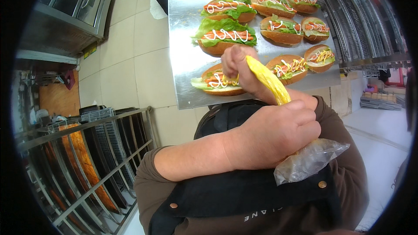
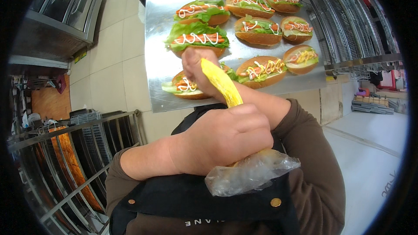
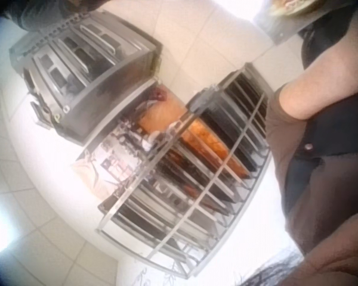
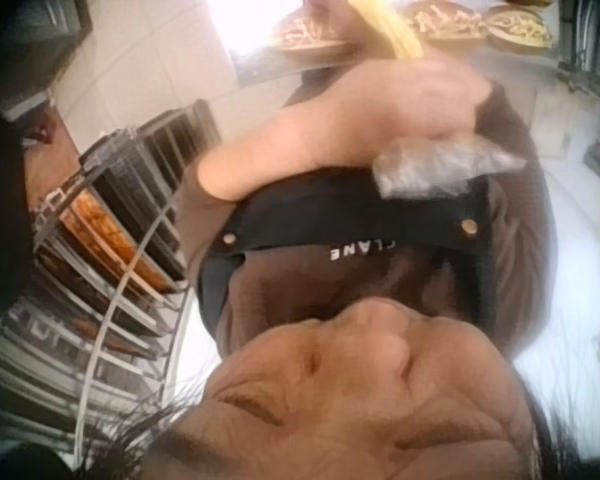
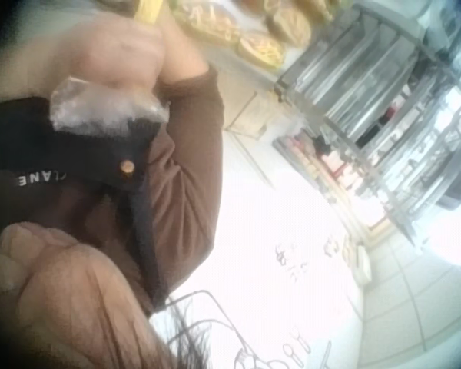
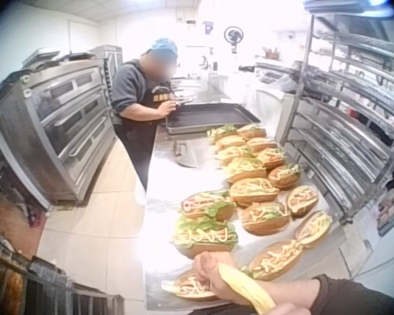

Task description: The person assembles hot dogs by piping white sauce onto buns containing sausages and lettuce, then pipes yellow sauce onto the same buns. The person briefly moves to a small stove to stir a pan before returning to finish the hot dogs.

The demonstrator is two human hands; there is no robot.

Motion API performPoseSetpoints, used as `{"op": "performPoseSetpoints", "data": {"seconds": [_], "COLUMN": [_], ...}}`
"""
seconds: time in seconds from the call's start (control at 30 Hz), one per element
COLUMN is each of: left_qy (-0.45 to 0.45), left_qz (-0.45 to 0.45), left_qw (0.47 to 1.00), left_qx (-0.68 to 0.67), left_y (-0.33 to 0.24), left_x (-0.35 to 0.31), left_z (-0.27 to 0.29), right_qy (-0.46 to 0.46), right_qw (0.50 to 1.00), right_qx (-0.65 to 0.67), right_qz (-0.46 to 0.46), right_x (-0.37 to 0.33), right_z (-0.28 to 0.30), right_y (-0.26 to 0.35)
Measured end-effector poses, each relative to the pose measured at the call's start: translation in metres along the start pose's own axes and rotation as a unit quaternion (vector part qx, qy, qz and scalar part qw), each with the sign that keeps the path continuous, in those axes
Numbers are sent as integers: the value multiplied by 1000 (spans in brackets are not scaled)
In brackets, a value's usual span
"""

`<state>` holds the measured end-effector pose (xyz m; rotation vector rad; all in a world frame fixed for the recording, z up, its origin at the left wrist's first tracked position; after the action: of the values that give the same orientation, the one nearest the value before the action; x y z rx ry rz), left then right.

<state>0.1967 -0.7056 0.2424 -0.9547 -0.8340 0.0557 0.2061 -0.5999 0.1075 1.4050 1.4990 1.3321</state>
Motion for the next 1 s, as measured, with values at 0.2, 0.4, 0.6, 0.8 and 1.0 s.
{"op": "performPoseSetpoints", "data": {"seconds": [0.2,0.4,0.6,0.8,1.0], "left_qy": [-25,26,75,133,154], "left_qz": [8,25,43,23,-97], "left_qw": [1000,999,996,991,983], "left_qx": [-4,-5,9,-11,-3], "left_y": [2,5,14,24,29], "left_x": [-2,0,10,12,-3], "left_z": [6,-1,-18,-16,33], "right_qy": [-46,64,-104,-203,-266], "right_qw": [999,994,983,959,915], "right_qx": [-2,91,93,19,-137], "right_qz": [17,-16,118,199,272], "right_x": [3,-1,3,-5,23], "right_z": [0,-26,64,117,104], "right_y": [-3,-10,34,79,95]}}
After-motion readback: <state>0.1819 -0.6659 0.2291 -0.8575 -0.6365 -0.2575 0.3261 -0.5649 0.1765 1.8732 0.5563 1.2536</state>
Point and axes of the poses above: each hand's wrist, its own x-axis towards the middle knuckle, its own z-axis out of the back of the hand, y = z × x, the point moved 9 cm from there along x, towards the middle knuckle
